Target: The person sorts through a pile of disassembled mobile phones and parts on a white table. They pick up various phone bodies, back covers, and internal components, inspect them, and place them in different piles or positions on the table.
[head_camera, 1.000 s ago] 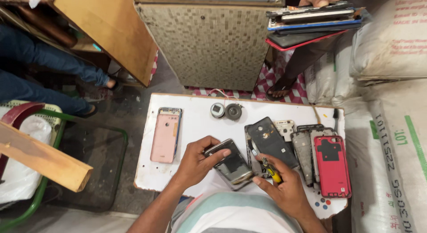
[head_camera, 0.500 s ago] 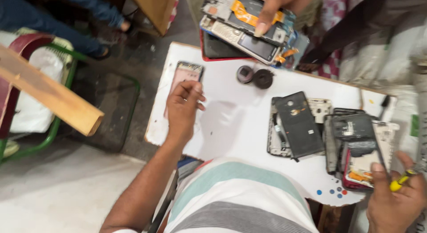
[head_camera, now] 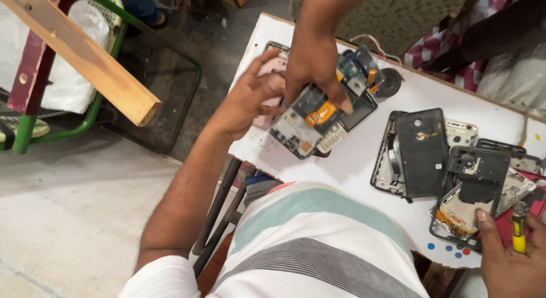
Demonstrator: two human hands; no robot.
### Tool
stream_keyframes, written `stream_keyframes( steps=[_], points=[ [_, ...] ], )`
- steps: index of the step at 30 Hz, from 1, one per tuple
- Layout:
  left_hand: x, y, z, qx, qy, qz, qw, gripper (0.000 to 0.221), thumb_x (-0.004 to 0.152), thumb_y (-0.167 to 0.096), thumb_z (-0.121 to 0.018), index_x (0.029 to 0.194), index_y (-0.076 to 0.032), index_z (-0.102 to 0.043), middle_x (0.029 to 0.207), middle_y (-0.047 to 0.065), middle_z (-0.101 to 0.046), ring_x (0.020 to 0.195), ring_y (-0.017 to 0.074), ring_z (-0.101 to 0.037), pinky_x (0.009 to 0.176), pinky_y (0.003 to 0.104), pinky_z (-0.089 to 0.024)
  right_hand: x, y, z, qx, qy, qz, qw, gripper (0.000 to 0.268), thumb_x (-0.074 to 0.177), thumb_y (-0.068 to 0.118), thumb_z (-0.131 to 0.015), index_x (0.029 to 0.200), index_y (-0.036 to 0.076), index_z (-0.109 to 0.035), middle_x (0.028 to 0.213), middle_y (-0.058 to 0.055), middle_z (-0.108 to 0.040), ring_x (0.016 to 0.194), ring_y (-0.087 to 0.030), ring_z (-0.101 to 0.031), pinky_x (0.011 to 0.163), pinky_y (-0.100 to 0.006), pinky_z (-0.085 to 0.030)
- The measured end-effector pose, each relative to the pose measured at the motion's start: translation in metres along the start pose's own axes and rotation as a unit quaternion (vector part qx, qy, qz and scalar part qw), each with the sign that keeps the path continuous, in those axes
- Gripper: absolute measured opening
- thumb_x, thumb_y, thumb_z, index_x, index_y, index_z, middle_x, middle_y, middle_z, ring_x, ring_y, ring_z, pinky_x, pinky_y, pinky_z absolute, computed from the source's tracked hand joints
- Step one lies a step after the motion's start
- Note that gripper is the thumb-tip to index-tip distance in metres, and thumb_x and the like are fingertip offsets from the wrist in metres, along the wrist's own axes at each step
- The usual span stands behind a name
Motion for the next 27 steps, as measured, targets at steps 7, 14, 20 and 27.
stream_keyframes(
  steps=[7, 14, 20, 27],
  points=[
    [-0.027, 0.017, -0.040, 0.077, 0.060, 0.059, 0.993, 0.123, 0.071, -0.006, -0.089, 0.164, -0.016, -0.010, 0.122, 0.026, -0.067, 0.095, 0.0199, -0.072, 0.078, 0.032, -0.062, -0.006, -0.003, -0.001, -0.066, -0.010, -0.035, 0.997, 0.049, 0.109, 0.002, -0.077, 0.143, -0.016, -0.047, 0.118, -0.023, -0.062, 0.099, -0.021, -0.064, 0.083, -0.027, -0.051],
    [-0.035, 0.016, -0.037, 0.139, 0.030, 0.066, 0.988, 0.113, 0.076, 0.001, -0.082, 0.163, -0.017, -0.012, 0.125, 0.020, -0.067, 0.085, 0.0153, -0.077, 0.075, 0.027, -0.061, -0.008, 0.010, -0.007, 0.026, -0.015, -0.055, 0.998, 0.048, 0.108, 0.006, -0.074, 0.142, -0.013, -0.045, 0.128, -0.019, -0.060, 0.109, -0.018, -0.066, 0.093, -0.027, -0.056],
    [-0.052, 0.011, -0.031, 0.139, 0.043, 0.078, 0.986, 0.094, 0.085, 0.001, -0.073, 0.163, -0.016, -0.024, 0.116, 0.018, -0.073, 0.086, 0.0103, -0.073, 0.073, 0.024, -0.059, -0.006, 0.027, -0.020, 0.012, 0.016, -0.034, 0.999, 0.032, 0.117, 0.002, -0.066, 0.139, -0.013, -0.048, 0.129, -0.022, -0.061, 0.113, -0.021, -0.066, 0.097, -0.028, -0.057],
    [-0.069, 0.013, 0.004, 0.164, 0.052, 0.096, 0.980, 0.057, 0.091, 0.002, -0.068, 0.147, 0.000, -0.054, 0.117, 0.010, -0.074, 0.094, 0.0094, -0.071, 0.076, 0.025, -0.061, -0.009, 0.017, -0.024, 0.035, 0.028, -0.074, 0.996, 0.034, 0.115, 0.007, -0.064, 0.140, -0.011, -0.049, 0.125, -0.018, -0.063, 0.111, -0.020, -0.066, 0.098, -0.028, -0.056]
  ],
)
Point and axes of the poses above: each hand's wrist, its own x-axis towards the middle knuckle, its own z-axis out of the back of the hand, y = z × x, the point moved 8 cm from there along x, towards the middle knuckle
